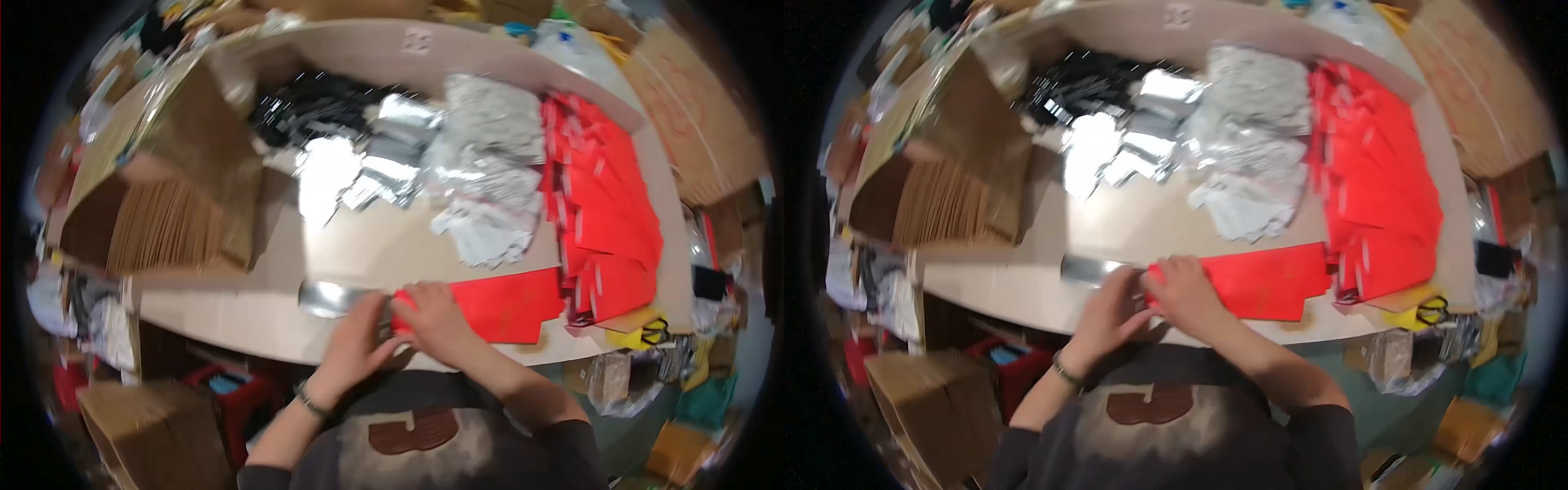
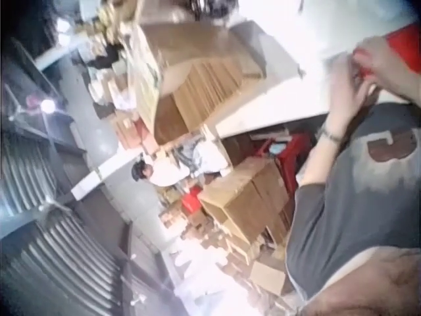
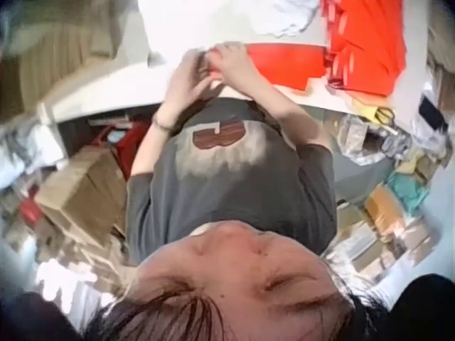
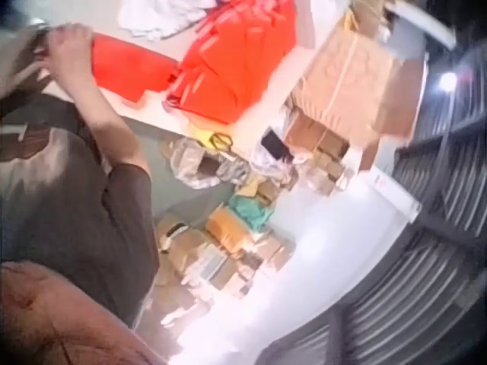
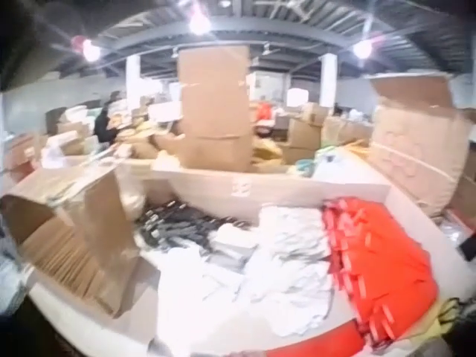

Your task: Packaging small items into various bags at a production workstation.

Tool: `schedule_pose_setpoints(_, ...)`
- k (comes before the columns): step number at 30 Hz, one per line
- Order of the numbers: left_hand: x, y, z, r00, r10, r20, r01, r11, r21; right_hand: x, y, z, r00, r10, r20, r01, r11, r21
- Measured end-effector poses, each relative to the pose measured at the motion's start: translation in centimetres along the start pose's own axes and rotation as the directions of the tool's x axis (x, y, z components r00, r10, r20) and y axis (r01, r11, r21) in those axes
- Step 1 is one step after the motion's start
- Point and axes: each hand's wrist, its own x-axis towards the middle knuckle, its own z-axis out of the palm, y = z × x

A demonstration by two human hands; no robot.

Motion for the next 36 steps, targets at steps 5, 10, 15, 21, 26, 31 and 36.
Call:
schedule_pose_setpoints(5, -0.2, -7.3, -3.7, 0.991, 0.004, 0.136, -0.065, 0.891, 0.45, 3.8, -2.0, -6.1, 0.926, -0.378, -0.012, 0.374, 0.919, -0.126)
schedule_pose_setpoints(10, 1.0, -4.9, -4.4, 0.922, -0.38, 0.078, 0.381, 0.924, 0.002, 2.1, 11.5, -19.6, 0.951, -0.161, -0.266, 0.111, 0.975, -0.192)
schedule_pose_setpoints(15, 1.7, -0.9, 1.1, 0.854, -0.107, 0.509, 0.362, 0.825, -0.434, -3.2, 6.7, -10.8, 0.945, -0.168, 0.282, 0.193, 0.979, -0.064)
schedule_pose_setpoints(21, 1.9, -0.5, 2.1, 0.819, -0.137, 0.558, 0.42, 0.805, -0.419, -1.8, 3.5, -5.2, 1.0, 0.009, -0.027, -0.008, 1.0, 0.026)
schedule_pose_setpoints(26, 0.1, -3.5, -0.4, 0.951, -0.299, 0.082, 0.287, 0.949, 0.131, -0.4, 2.3, -3.1, 0.873, 0.434, 0.221, -0.43, 0.9, -0.069)
schedule_pose_setpoints(31, 0.2, -3.2, -2.1, 0.944, -0.168, 0.284, 0.111, 0.972, 0.206, -0.8, 3.3, -1.0, 0.864, 0.464, 0.197, -0.462, 0.885, -0.056)
schedule_pose_setpoints(36, 0.4, -3.1, -3.3, 0.893, -0.174, 0.415, 0.073, 0.966, 0.249, -0.5, 2.4, -1.0, 0.847, 0.482, 0.226, -0.503, 0.863, 0.044)
